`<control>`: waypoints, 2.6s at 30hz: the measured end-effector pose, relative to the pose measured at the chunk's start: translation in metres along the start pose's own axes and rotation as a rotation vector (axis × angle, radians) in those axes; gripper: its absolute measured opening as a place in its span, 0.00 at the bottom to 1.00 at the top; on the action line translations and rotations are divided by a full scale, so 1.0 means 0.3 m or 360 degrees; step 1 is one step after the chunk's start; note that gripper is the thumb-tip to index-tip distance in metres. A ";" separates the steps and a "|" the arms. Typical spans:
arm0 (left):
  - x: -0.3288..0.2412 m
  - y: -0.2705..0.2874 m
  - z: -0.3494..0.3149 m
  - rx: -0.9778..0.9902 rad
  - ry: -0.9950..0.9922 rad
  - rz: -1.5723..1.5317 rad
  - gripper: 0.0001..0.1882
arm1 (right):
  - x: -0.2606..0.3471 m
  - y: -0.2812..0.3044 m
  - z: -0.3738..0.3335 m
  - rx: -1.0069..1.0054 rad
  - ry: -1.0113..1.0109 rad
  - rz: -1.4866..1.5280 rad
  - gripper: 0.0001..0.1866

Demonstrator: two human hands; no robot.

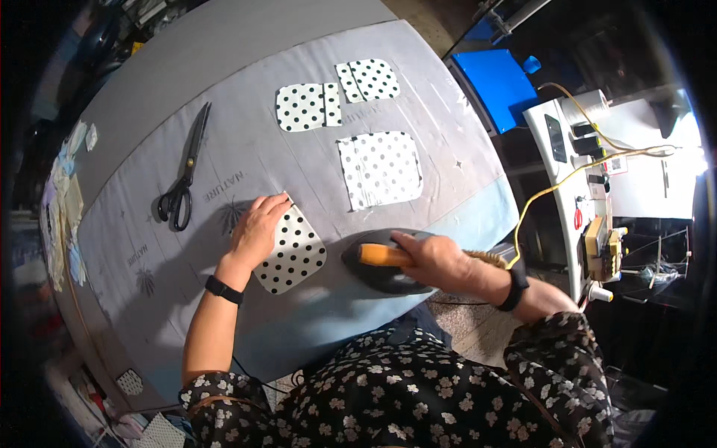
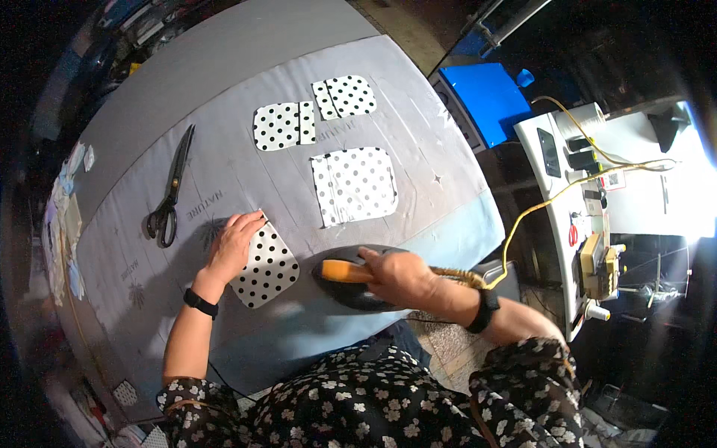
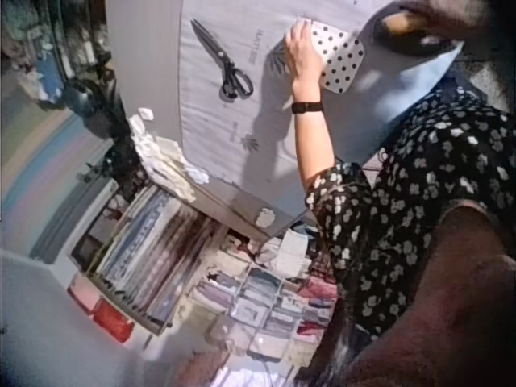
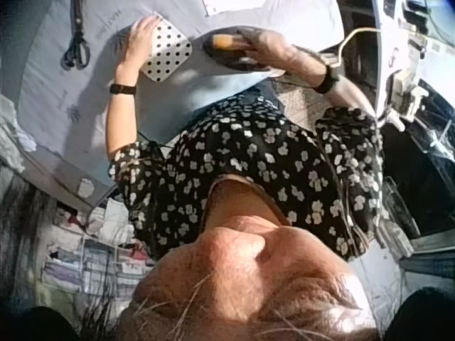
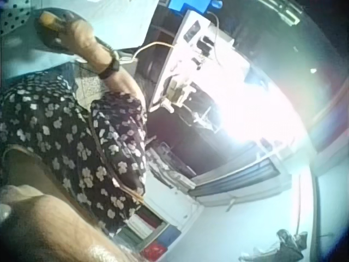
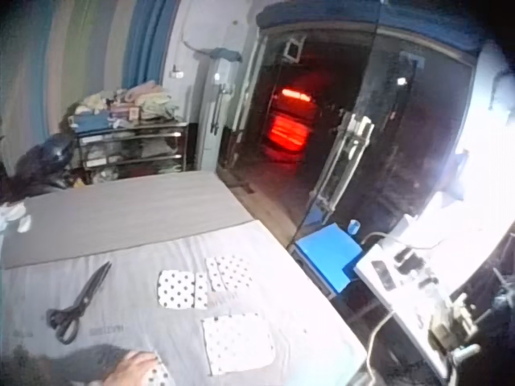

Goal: Ironing small pieces of patterned fabric at an ironing board to prepare them for sewing.

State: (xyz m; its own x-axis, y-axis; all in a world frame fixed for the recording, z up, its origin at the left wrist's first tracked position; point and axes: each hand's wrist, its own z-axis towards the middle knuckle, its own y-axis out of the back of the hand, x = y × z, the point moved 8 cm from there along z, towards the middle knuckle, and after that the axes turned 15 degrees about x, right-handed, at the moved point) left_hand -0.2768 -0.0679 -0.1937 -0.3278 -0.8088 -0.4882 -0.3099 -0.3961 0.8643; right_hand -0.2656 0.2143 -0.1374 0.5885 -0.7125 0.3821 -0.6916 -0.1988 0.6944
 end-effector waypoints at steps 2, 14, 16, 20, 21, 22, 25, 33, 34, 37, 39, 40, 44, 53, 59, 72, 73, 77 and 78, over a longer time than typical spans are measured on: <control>0.024 -0.009 -0.015 0.0034 0.0021 -0.0005 0.25 | 0.072 -0.021 0.031 -0.0084 0.0046 0.0176 0.37; 0.103 0.018 0.015 0.0052 0.0000 -0.0438 0.38 | 0.257 -0.053 0.246 -0.0310 -0.0400 0.0473 0.29; 0.107 0.017 0.015 0.0136 0.0068 -0.0554 0.38 | 0.265 -0.041 0.276 -0.0310 -0.0457 0.0505 0.29; 0.133 -0.004 0.019 0.0044 -0.0035 -0.0562 0.35 | 0.258 0.000 0.337 -0.0360 -0.0584 0.0538 0.26; 0.134 -0.002 0.024 0.0034 -0.0020 -0.0579 0.33 | 0.260 0.022 0.347 -0.0430 -0.0603 0.0492 0.22; 0.131 0.001 0.029 0.0031 -0.0023 -0.0586 0.33 | 0.261 0.042 0.355 -0.0499 -0.0620 0.0445 0.19; 0.169 -0.018 0.024 0.0092 0.0070 -0.0861 0.33 | 0.242 0.065 0.398 -0.0462 -0.0707 0.0443 0.19; 0.463 0.105 -0.220 -0.0832 0.0426 -0.1499 0.18 | 0.221 0.120 0.489 -0.0418 -0.0682 0.0374 0.19; 0.488 0.110 -0.279 -0.0863 0.0626 -0.1488 0.16 | 0.227 0.137 0.497 -0.0474 -0.0597 0.0295 0.17; 0.508 0.049 -0.415 -0.0813 0.0879 -0.1570 0.10 | 0.252 0.177 0.559 -0.0415 -0.0465 0.0156 0.19; 0.467 -0.003 -0.452 -0.0545 0.1061 -0.1577 0.08 | 0.263 0.193 0.598 -0.0364 -0.0383 0.0101 0.20; 0.432 -0.038 -0.457 -0.0459 0.1097 -0.1696 0.09 | 0.263 0.206 0.610 -0.0356 -0.0369 0.0097 0.20; 0.335 -0.120 -0.466 -0.0542 0.1023 -0.1573 0.09 | 0.318 0.243 0.665 -0.0259 -0.0186 -0.0035 0.19; 0.333 -0.139 -0.435 -0.0674 0.1153 -0.2025 0.09 | 0.399 0.264 0.723 -0.0171 0.0013 -0.0084 0.21; 0.331 -0.119 -0.410 -0.0485 0.1128 -0.1533 0.09 | 0.450 0.297 0.752 -0.0178 0.0097 -0.0290 0.19; 0.177 -0.013 -0.398 -0.0920 0.0710 -0.0813 0.08 | 0.526 -0.099 0.614 -0.0485 0.0166 0.1879 0.12; 0.171 -0.014 -0.395 -0.0934 0.0670 -0.0801 0.07 | 0.515 -0.144 0.635 -0.0446 0.0094 0.2042 0.13; 0.147 -0.008 -0.392 -0.0937 0.0622 -0.0741 0.07 | 0.522 -0.210 0.691 -0.0458 0.0081 0.2567 0.13; 0.148 -0.008 -0.393 -0.0930 0.0623 -0.0738 0.07 | 0.529 -0.208 0.697 -0.0458 0.0080 0.2575 0.13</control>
State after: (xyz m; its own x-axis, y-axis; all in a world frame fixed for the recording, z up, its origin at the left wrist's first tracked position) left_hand -0.1854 -0.1541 -0.2033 0.0850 -0.5582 -0.8253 0.2102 -0.7996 0.5625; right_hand -0.2166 -0.0272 -0.2476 -0.6082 -0.0204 0.7935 -0.4717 0.8133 -0.3406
